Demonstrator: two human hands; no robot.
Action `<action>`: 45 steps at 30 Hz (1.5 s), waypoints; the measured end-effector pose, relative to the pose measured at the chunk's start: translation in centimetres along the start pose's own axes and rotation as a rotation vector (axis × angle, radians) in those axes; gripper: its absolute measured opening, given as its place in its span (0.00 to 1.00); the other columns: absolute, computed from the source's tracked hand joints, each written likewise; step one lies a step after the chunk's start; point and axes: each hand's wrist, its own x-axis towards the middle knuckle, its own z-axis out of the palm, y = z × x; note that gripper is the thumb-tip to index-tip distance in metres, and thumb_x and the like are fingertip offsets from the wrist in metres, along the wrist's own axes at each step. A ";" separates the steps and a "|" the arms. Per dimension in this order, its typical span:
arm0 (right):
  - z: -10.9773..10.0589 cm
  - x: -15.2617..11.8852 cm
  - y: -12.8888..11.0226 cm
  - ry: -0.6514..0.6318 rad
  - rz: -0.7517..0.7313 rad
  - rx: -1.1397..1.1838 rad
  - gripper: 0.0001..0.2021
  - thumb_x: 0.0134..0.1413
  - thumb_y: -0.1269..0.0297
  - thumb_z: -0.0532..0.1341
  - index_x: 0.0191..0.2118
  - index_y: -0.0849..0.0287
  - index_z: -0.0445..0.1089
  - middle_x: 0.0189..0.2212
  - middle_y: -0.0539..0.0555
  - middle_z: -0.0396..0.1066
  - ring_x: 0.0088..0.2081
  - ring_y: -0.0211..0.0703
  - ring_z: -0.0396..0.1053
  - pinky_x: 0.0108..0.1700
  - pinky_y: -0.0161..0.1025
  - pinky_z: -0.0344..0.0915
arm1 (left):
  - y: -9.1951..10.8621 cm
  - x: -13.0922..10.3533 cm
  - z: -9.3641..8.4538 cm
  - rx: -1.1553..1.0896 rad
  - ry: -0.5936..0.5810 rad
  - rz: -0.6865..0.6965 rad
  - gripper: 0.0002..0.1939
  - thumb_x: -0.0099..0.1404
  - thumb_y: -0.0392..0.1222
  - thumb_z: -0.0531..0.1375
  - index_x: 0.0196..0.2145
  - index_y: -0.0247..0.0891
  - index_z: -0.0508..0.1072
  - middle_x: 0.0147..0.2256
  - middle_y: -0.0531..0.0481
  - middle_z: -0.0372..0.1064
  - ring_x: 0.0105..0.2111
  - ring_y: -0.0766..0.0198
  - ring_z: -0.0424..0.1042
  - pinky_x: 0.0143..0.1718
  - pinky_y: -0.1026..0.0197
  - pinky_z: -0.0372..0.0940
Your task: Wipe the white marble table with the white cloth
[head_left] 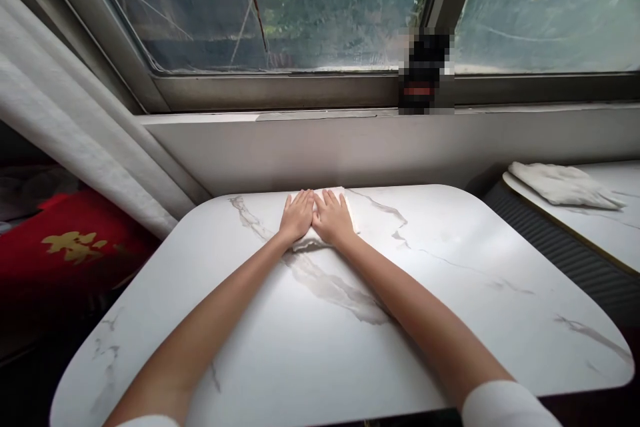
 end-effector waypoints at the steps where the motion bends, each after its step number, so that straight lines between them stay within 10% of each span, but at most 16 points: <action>1: 0.3 1.2 0.2 0.007 0.020 -0.006 0.27 0.60 0.65 0.47 0.64 0.66 0.53 0.64 0.65 0.50 0.65 0.53 0.45 0.63 0.54 0.38 | -0.2 1.3 0.0 -0.008 0.015 0.006 0.26 0.71 0.35 0.35 0.63 0.28 0.53 0.64 0.42 0.49 0.64 0.61 0.45 0.64 0.52 0.38; 6: 1.3 3.5 0.8 0.033 0.053 -0.028 0.26 0.60 0.65 0.48 0.64 0.65 0.52 0.64 0.65 0.50 0.65 0.52 0.44 0.63 0.52 0.36 | -0.6 3.5 -0.2 -0.086 0.027 -0.002 0.26 0.72 0.37 0.33 0.62 0.32 0.55 0.62 0.44 0.52 0.64 0.61 0.48 0.63 0.50 0.40; 12: 0.4 0.7 0.4 -0.027 0.046 0.031 0.27 0.61 0.63 0.47 0.65 0.66 0.51 0.65 0.64 0.47 0.66 0.49 0.40 0.64 0.50 0.32 | -0.1 0.8 0.1 -0.127 0.049 0.025 0.26 0.73 0.40 0.33 0.62 0.33 0.56 0.63 0.43 0.52 0.64 0.59 0.46 0.63 0.47 0.39; 23: -4.8 -14.8 -4.3 -0.513 -0.126 0.362 0.40 0.58 0.55 0.51 0.67 0.67 0.29 0.66 0.63 0.18 0.64 0.51 0.11 0.62 0.60 0.17 | 1.2 -16.7 -1.7 -0.123 0.031 0.243 0.26 0.73 0.47 0.37 0.65 0.37 0.48 0.64 0.47 0.48 0.64 0.60 0.44 0.64 0.46 0.39; 28: -5.4 -16.4 -6.5 -0.660 -0.190 0.469 0.45 0.56 0.54 0.54 0.66 0.68 0.24 0.64 0.66 0.13 0.62 0.55 0.08 0.61 0.64 0.19 | -0.6 -20.9 -2.1 -0.085 0.043 0.260 0.25 0.73 0.43 0.39 0.66 0.40 0.46 0.64 0.50 0.49 0.64 0.61 0.46 0.64 0.49 0.41; 36: 0.5 -4.9 -7.1 -0.167 -0.245 0.210 0.31 0.63 0.59 0.43 0.66 0.73 0.44 0.66 0.67 0.42 0.67 0.53 0.37 0.64 0.58 0.29 | -6.9 -10.1 -0.9 -0.101 0.098 0.051 0.28 0.71 0.47 0.36 0.62 0.33 0.56 0.62 0.43 0.53 0.63 0.57 0.49 0.63 0.45 0.41; 41: 3.5 2.4 -7.8 -0.052 -0.169 0.120 0.30 0.62 0.58 0.45 0.65 0.71 0.48 0.65 0.66 0.46 0.66 0.51 0.41 0.64 0.56 0.32 | -12.2 -2.8 -1.3 -0.148 0.052 0.055 0.28 0.70 0.48 0.37 0.61 0.36 0.57 0.63 0.45 0.52 0.64 0.58 0.48 0.63 0.46 0.40; 45: 4.8 4.4 -9.4 -0.023 -0.147 0.098 0.30 0.62 0.59 0.45 0.64 0.73 0.49 0.65 0.69 0.46 0.66 0.55 0.41 0.64 0.57 0.32 | -15.0 -1.4 -1.4 -0.137 0.046 0.069 0.29 0.70 0.49 0.37 0.62 0.35 0.57 0.63 0.45 0.51 0.64 0.60 0.47 0.63 0.48 0.39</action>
